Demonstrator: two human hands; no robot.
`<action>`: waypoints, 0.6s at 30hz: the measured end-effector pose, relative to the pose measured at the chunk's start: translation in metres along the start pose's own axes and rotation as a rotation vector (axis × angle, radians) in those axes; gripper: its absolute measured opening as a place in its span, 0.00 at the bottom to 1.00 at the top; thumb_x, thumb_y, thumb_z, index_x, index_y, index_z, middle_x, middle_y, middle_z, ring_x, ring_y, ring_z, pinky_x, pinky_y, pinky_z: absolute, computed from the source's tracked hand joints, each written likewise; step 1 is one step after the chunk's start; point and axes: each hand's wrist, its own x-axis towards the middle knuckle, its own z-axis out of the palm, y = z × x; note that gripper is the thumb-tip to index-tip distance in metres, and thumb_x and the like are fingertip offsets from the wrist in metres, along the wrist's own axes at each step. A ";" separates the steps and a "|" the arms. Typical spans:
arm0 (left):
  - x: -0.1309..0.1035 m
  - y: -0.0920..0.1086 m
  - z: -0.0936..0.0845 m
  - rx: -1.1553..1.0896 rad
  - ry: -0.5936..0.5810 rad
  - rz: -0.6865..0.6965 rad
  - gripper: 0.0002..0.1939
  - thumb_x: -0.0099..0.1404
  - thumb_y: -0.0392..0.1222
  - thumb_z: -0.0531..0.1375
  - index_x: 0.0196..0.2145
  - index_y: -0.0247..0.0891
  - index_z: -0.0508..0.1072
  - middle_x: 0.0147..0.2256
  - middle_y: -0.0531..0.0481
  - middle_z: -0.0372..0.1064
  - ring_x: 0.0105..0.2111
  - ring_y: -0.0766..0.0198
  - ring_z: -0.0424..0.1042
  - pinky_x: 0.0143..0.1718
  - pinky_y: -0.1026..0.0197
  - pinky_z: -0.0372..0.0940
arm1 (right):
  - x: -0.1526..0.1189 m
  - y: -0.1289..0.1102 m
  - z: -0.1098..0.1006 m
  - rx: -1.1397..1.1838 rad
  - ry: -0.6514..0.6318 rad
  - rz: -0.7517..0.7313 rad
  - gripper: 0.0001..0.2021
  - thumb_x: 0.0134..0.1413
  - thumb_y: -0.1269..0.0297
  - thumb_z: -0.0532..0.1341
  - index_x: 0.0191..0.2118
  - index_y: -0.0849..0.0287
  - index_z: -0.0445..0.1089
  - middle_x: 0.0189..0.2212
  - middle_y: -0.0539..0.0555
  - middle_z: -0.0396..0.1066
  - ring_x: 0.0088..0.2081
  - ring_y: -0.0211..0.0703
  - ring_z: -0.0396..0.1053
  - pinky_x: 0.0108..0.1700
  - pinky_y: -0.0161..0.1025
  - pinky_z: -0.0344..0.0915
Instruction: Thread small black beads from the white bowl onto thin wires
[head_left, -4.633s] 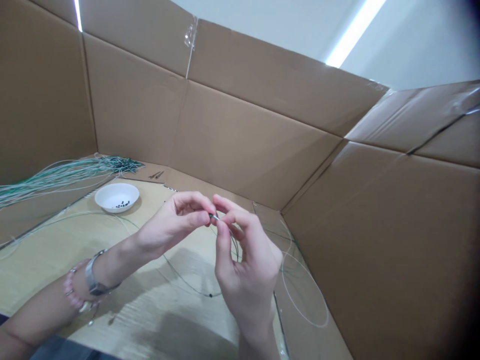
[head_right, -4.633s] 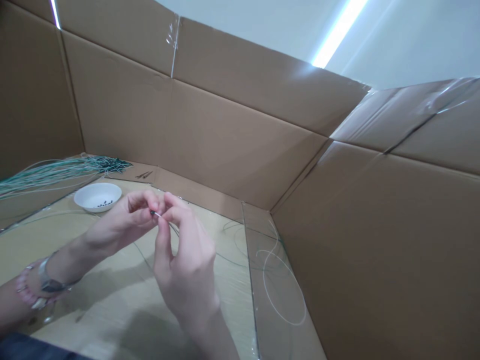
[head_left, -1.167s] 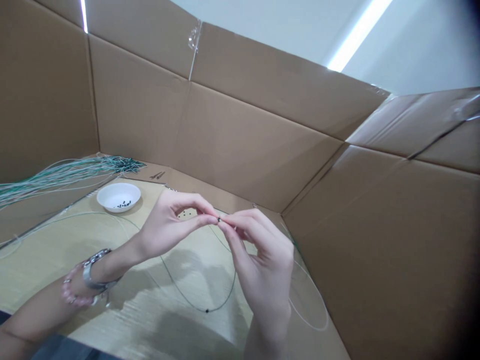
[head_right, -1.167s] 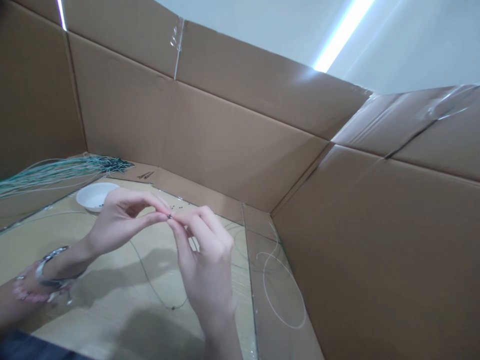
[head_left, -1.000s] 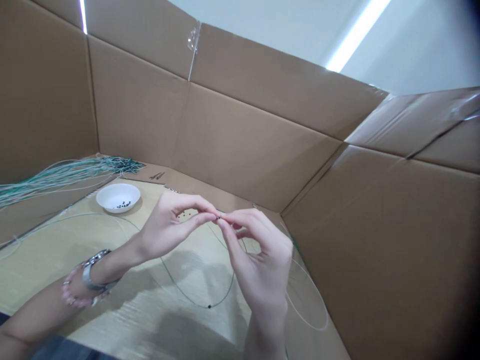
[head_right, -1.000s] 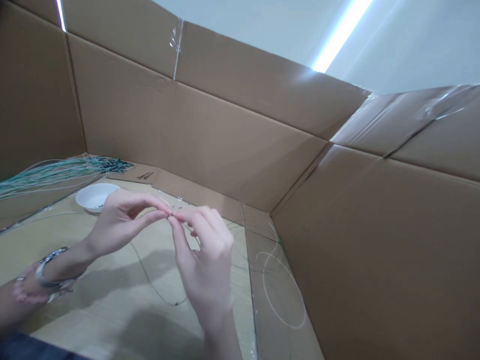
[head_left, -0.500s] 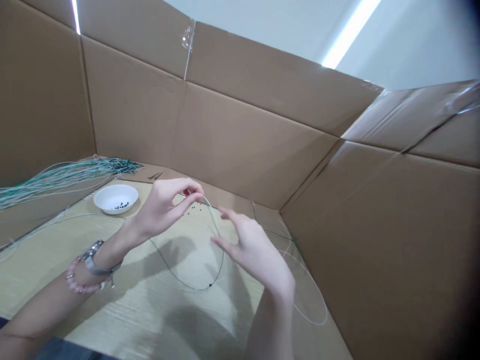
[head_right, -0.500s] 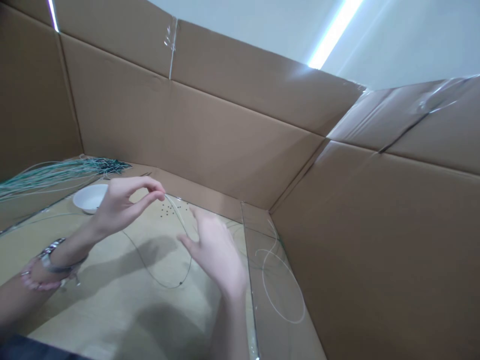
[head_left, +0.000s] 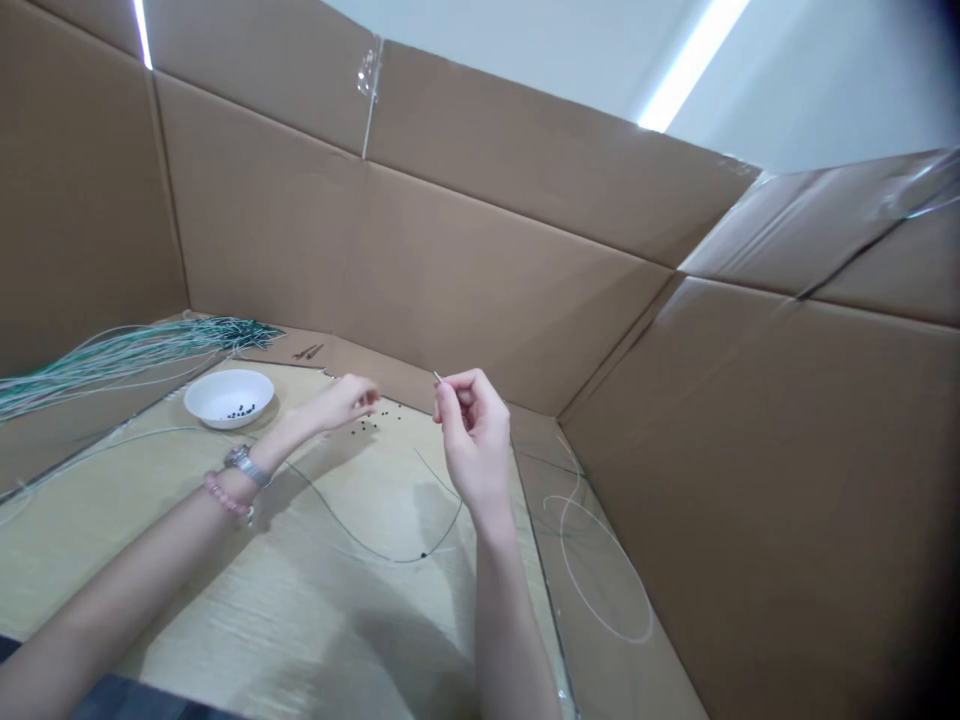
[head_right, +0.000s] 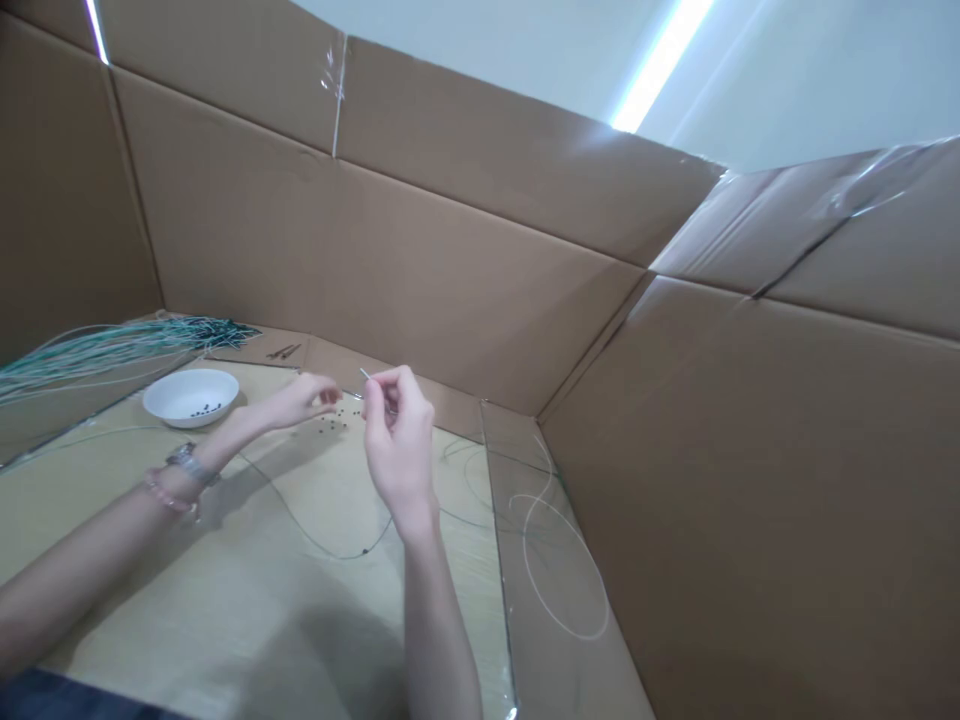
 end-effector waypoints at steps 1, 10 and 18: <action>0.001 -0.015 0.007 0.040 -0.061 -0.050 0.11 0.64 0.44 0.59 0.34 0.30 0.72 0.31 0.48 0.70 0.31 0.65 0.70 0.37 0.58 0.66 | 0.000 -0.002 -0.001 0.019 0.006 -0.002 0.08 0.60 0.64 0.54 0.30 0.58 0.61 0.22 0.45 0.62 0.24 0.31 0.61 0.26 0.30 0.57; -0.006 -0.070 0.047 0.178 -0.262 -0.181 0.13 0.66 0.44 0.57 0.43 0.32 0.70 0.41 0.46 0.69 0.40 0.61 0.70 0.42 0.53 0.68 | -0.003 -0.009 -0.004 0.111 0.002 0.010 0.05 0.59 0.63 0.55 0.33 0.58 0.63 0.18 0.43 0.62 0.21 0.31 0.61 0.25 0.30 0.57; -0.001 -0.060 0.046 -0.038 -0.135 -0.183 0.12 0.66 0.44 0.57 0.38 0.31 0.71 0.36 0.48 0.70 0.36 0.63 0.71 0.39 0.56 0.69 | -0.006 -0.013 -0.004 0.089 -0.059 0.014 0.06 0.59 0.64 0.55 0.31 0.58 0.62 0.18 0.44 0.65 0.21 0.31 0.62 0.23 0.29 0.58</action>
